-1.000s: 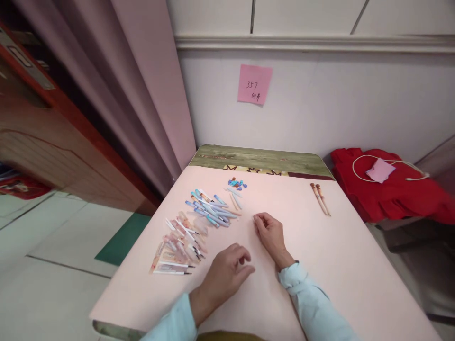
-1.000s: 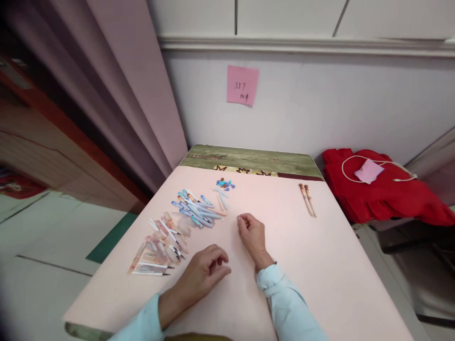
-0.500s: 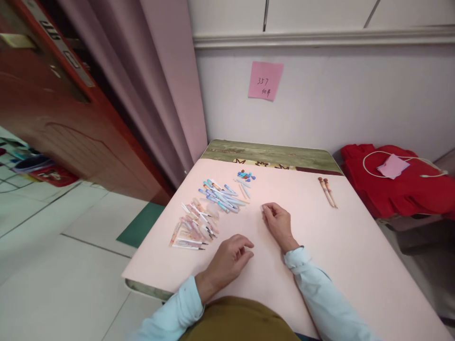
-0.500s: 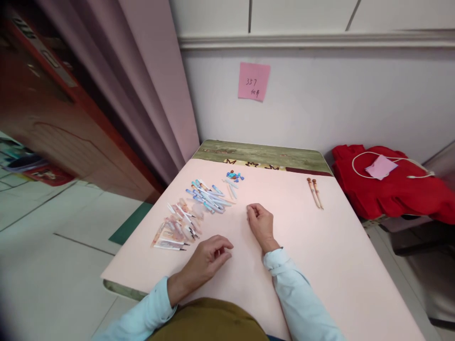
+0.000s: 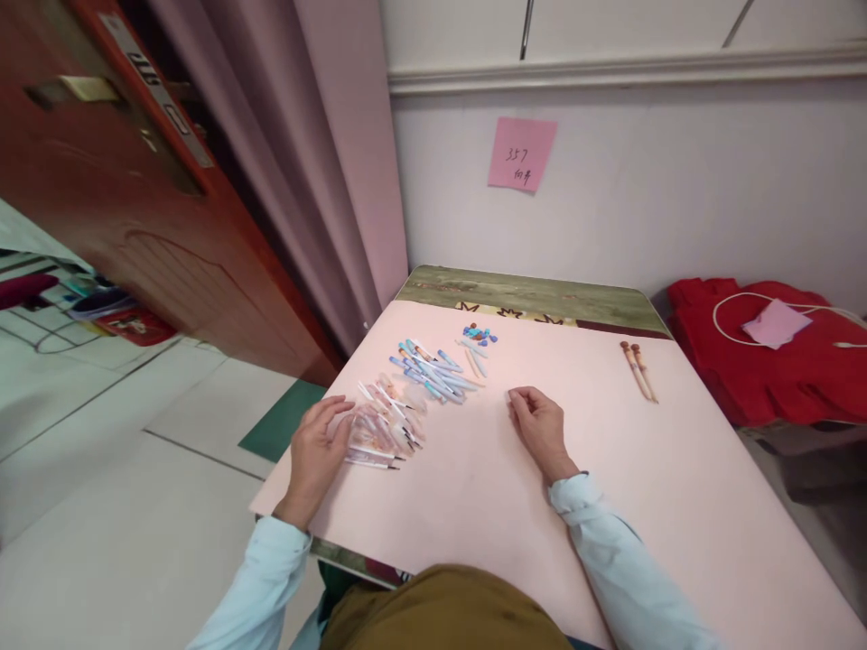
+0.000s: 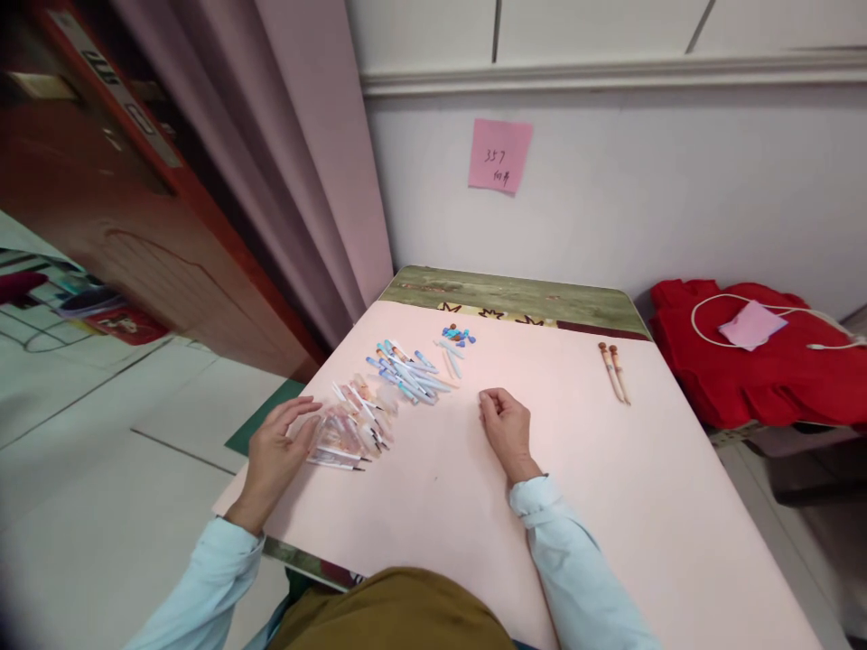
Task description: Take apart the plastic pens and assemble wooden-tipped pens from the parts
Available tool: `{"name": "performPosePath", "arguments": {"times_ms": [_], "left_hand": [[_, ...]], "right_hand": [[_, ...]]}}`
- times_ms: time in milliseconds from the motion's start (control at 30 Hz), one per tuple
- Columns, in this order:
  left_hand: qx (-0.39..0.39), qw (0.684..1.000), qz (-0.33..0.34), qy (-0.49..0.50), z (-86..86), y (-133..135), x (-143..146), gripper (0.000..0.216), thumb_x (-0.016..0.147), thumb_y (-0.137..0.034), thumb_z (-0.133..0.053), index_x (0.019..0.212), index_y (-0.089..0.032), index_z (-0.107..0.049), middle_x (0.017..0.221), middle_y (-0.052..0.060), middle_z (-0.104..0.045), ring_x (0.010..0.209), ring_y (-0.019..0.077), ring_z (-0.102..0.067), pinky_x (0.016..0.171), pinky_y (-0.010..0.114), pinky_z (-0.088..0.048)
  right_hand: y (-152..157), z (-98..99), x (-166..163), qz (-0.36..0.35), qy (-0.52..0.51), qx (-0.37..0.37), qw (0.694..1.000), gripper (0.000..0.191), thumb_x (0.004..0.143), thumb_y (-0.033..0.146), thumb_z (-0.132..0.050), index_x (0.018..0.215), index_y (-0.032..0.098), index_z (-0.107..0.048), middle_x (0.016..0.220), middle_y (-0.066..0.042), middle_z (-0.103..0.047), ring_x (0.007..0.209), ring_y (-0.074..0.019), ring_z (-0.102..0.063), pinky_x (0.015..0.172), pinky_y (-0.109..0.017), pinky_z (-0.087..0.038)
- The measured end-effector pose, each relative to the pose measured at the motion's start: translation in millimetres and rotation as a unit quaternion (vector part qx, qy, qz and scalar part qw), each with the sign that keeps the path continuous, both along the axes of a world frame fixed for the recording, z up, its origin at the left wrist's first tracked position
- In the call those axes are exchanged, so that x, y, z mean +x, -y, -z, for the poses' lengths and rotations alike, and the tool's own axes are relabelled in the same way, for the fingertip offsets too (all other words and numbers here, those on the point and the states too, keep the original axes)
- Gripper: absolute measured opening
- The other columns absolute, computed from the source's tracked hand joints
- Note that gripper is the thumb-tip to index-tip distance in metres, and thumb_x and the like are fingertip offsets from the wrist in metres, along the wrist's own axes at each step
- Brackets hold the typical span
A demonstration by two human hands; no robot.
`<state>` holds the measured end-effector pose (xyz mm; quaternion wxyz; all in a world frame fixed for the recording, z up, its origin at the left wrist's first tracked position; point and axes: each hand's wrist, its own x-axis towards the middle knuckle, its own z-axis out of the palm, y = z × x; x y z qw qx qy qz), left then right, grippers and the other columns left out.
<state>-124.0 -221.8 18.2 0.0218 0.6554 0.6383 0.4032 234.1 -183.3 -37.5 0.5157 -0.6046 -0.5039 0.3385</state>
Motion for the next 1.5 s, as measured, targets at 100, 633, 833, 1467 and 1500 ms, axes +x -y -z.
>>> {"name": "performPosePath", "arguments": {"times_ms": [100,633,833,1467,1500], "left_hand": [[0.019,0.999,0.000,0.032,-10.0,-10.8,19.8,0.018,0.086,-0.033,-0.058,0.089,-0.020,-0.070,0.099,0.006,-0.069,0.096,0.0218,-0.064,0.090,0.036,-0.048],[-0.125,0.866,0.363,0.322,24.4,-40.0,243.0,0.037,0.096,-0.036,-0.041,0.065,-0.018,-0.051,0.059,-0.001,-0.051,0.058,0.0124,-0.048,0.059,0.025,-0.038],[-0.204,0.841,0.422,0.271,40.4,-42.1,236.5,0.033,0.092,-0.032,-0.046,0.062,-0.019,-0.048,0.057,-0.002,-0.048,0.056,0.0113,-0.042,0.057,0.025,-0.034],[-0.202,0.797,0.478,0.308,45.4,-48.6,236.1,0.016,0.074,-0.008,-0.047,0.068,-0.017,-0.059,0.059,0.000,-0.058,0.057,0.0139,-0.054,0.058,0.025,-0.040],[-0.195,0.803,0.481,0.291,46.9,-48.5,236.7,0.016,0.073,-0.008,-0.048,0.067,-0.017,-0.059,0.060,0.000,-0.059,0.058,0.0145,-0.055,0.058,0.025,-0.040]], "right_hand": [[-1.7,1.8,-0.2,0.001,0.007,0.001,1.000,0.036,0.084,0.051,-0.057,0.081,0.017,-0.068,0.057,0.001,-0.061,0.053,-0.0144,-0.055,0.054,-0.024,-0.044],[-4.8,-1.6,0.1,0.031,-0.051,0.007,0.998,0.031,0.081,0.046,-0.063,0.084,0.016,-0.069,0.066,-0.001,-0.065,0.058,-0.0133,-0.054,0.055,-0.024,-0.044],[-14.4,-4.2,0.2,0.053,-0.160,-0.023,0.985,0.035,0.075,0.050,-0.070,0.084,0.016,-0.066,0.061,0.001,-0.060,0.053,-0.0123,-0.051,0.050,-0.023,-0.042],[-98.2,-66.9,-41.2,-0.248,0.519,-0.058,0.816,0.021,0.075,0.011,-0.055,0.076,0.019,-0.075,0.081,-0.006,-0.075,0.073,-0.0170,-0.065,0.066,-0.024,-0.041],[-96.4,-66.7,-42.3,-0.247,0.528,-0.060,0.811,0.022,0.075,0.011,-0.055,0.077,0.019,-0.075,0.082,-0.007,-0.075,0.073,-0.0179,-0.066,0.066,-0.024,-0.041]]}}
